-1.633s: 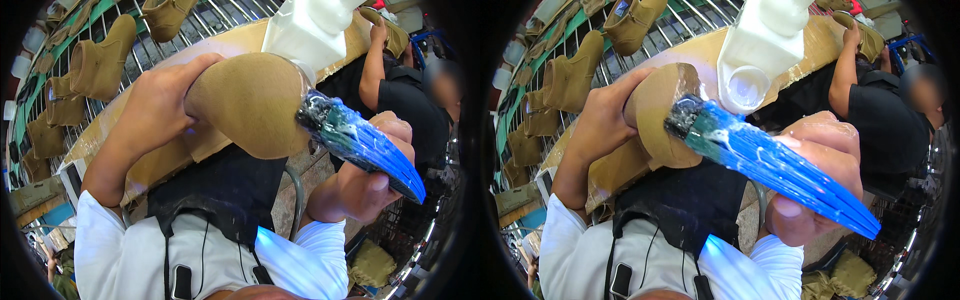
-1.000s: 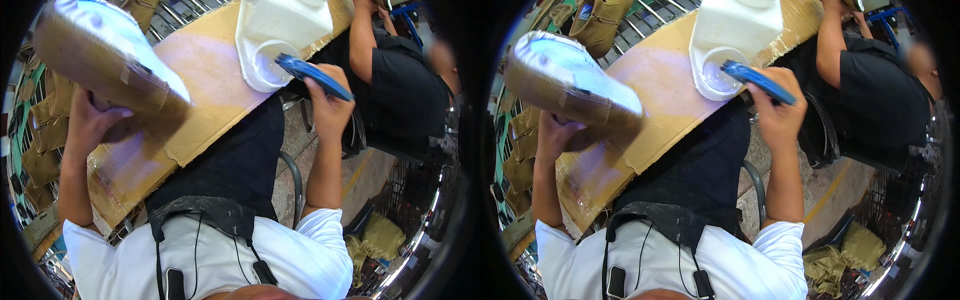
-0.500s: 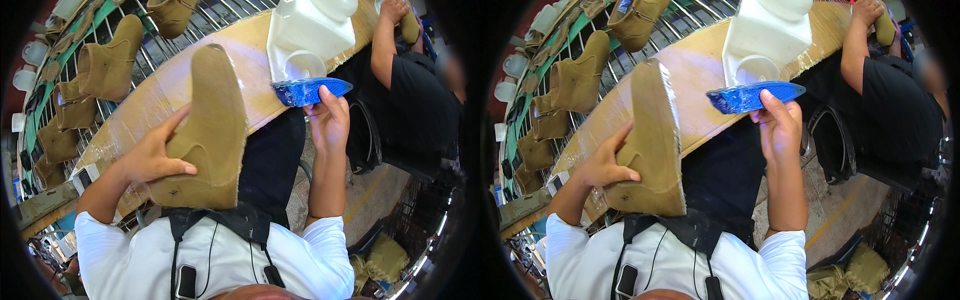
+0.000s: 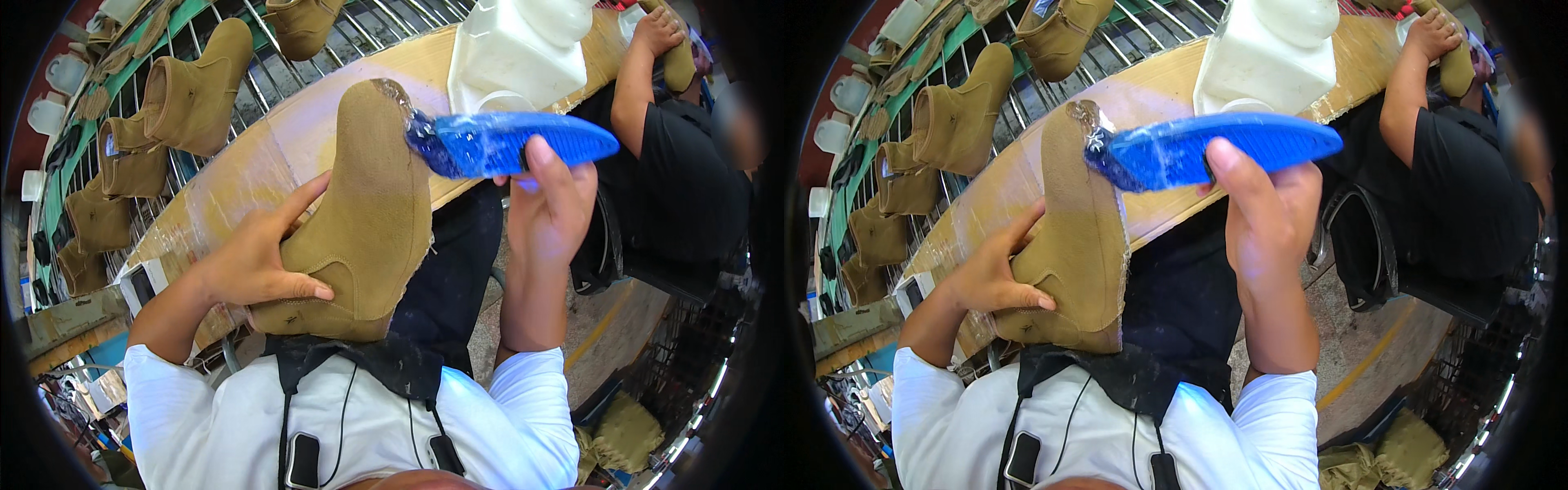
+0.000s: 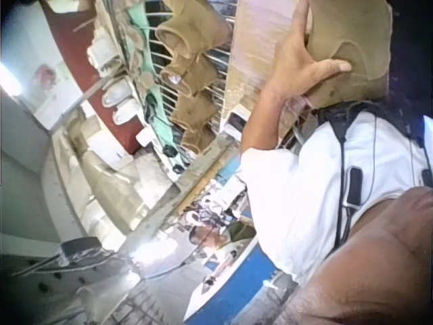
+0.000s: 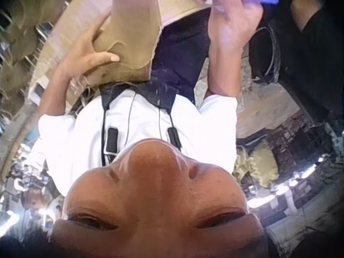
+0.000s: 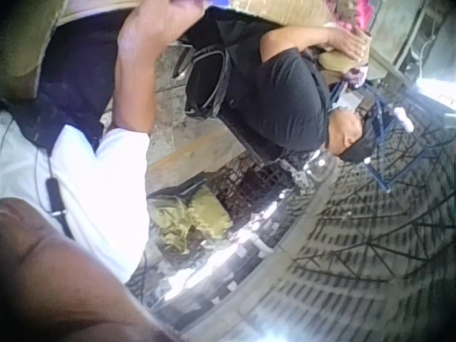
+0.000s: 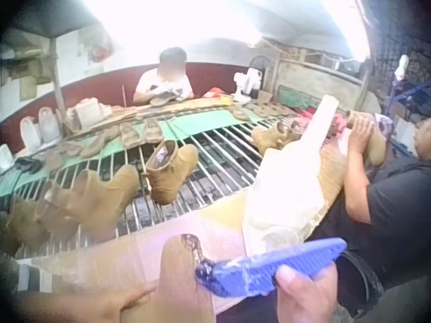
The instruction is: The person applies adhesive to the edges and soles of shoes using a brush, then places the shoes back onto a conveyor belt.
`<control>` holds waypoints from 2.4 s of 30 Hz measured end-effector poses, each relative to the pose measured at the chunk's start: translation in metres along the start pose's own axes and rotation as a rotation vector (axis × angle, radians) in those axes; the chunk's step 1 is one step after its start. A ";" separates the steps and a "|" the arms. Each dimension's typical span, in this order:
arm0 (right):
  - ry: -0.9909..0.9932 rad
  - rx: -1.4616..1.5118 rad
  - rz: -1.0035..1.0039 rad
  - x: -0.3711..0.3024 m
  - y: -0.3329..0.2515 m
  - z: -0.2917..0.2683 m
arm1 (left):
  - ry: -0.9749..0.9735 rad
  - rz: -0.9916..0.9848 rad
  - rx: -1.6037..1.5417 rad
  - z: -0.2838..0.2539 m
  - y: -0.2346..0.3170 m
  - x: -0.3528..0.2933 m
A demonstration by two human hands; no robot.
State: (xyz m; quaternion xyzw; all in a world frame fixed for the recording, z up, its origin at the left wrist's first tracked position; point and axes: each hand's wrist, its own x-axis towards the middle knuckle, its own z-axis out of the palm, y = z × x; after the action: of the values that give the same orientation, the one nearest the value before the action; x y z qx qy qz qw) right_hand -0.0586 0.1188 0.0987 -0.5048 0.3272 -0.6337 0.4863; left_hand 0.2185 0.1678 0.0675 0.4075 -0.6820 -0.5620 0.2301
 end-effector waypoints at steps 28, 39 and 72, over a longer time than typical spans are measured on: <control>0.181 -0.164 -0.269 -0.037 -0.016 0.017 | 0.067 -0.005 -0.456 0.004 0.010 0.004; -0.034 -0.430 -0.250 -0.059 -0.008 0.013 | 0.112 0.027 -0.474 -0.003 -0.003 0.000; 0.212 -0.436 -0.333 -0.036 0.014 0.001 | 0.236 -0.138 -0.585 -0.013 -0.014 -0.016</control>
State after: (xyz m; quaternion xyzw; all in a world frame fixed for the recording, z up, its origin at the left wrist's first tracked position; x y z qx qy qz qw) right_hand -0.0526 0.1485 0.0744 -0.5752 0.4174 -0.6686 0.2190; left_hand 0.2417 0.1724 0.0603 0.4316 -0.4309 -0.6975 0.3763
